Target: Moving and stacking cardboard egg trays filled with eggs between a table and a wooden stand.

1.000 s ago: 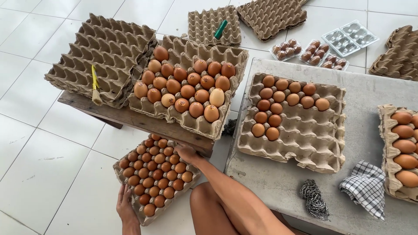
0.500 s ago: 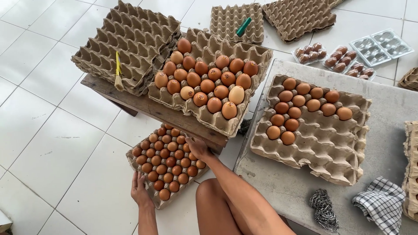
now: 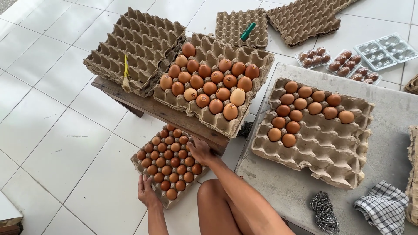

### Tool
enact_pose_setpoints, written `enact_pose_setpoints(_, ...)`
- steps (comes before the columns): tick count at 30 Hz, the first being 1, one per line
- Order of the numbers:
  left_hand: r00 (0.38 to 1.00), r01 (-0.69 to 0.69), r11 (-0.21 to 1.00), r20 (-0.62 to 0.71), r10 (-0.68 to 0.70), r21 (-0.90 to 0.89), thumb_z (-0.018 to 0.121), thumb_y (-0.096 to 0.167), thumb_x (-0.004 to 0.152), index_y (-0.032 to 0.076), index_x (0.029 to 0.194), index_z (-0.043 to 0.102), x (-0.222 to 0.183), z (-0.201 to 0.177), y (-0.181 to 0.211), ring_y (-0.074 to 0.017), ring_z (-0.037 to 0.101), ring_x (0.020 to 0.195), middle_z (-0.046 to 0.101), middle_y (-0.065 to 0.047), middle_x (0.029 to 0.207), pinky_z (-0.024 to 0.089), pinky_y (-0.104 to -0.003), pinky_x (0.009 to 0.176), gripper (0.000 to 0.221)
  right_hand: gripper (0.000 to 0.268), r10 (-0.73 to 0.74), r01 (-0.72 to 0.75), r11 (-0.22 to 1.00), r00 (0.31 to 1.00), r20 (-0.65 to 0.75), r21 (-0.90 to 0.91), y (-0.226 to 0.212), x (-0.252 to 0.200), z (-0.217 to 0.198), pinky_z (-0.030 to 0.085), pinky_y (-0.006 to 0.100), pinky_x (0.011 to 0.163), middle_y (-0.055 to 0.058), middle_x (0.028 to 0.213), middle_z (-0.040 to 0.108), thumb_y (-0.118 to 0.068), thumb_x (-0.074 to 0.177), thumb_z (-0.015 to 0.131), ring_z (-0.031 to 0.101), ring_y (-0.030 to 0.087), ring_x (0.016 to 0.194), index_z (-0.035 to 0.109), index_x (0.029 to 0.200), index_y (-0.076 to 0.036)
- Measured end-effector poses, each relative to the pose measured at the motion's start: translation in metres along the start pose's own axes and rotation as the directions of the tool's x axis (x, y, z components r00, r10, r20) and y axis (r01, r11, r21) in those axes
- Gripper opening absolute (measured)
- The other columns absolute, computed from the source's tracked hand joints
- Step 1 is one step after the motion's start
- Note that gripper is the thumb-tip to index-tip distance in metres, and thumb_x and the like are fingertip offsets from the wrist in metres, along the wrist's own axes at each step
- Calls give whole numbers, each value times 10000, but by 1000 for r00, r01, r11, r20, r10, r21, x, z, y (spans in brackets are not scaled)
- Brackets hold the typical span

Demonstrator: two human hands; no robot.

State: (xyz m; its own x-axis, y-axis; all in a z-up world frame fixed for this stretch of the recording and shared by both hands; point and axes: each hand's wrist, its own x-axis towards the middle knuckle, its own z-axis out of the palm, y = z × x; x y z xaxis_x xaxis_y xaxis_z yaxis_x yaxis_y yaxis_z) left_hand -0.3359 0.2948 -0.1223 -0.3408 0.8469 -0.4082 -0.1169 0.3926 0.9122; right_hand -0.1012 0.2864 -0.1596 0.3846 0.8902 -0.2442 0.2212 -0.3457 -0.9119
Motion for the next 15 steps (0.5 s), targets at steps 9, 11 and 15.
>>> enact_pose_setpoints(9,999,-42,999,11,42,-18,618,140,874,86,1482,516,4,-6,-20,-188,558,1326,569,-99,1477,456,-291,1102,618,750,-97,101,977,995,30,-187,36,8,19,189,514,1211,194,1589,372,-570,994,294,300,384,1472,288,1595,-120)
enact_pose_setpoints(11,999,-42,999,9,42,-23,624,139,868,89,1476,522,0,-8,-20,-189,561,1322,569,-101,1477,460,-290,1095,618,755,-160,161,968,987,25,-192,25,-10,8,158,500,1224,159,1630,332,-567,1009,297,265,350,1507,277,1591,-88)
enact_pose_setpoints(15,999,-50,999,3,50,-16,603,115,900,64,1486,494,-9,-10,-21,-199,549,1339,559,-94,1490,457,-304,1107,599,622,6,20,996,962,274,-91,-47,-79,-56,269,436,1156,118,1638,255,-438,1025,331,250,300,1500,242,1593,-201)
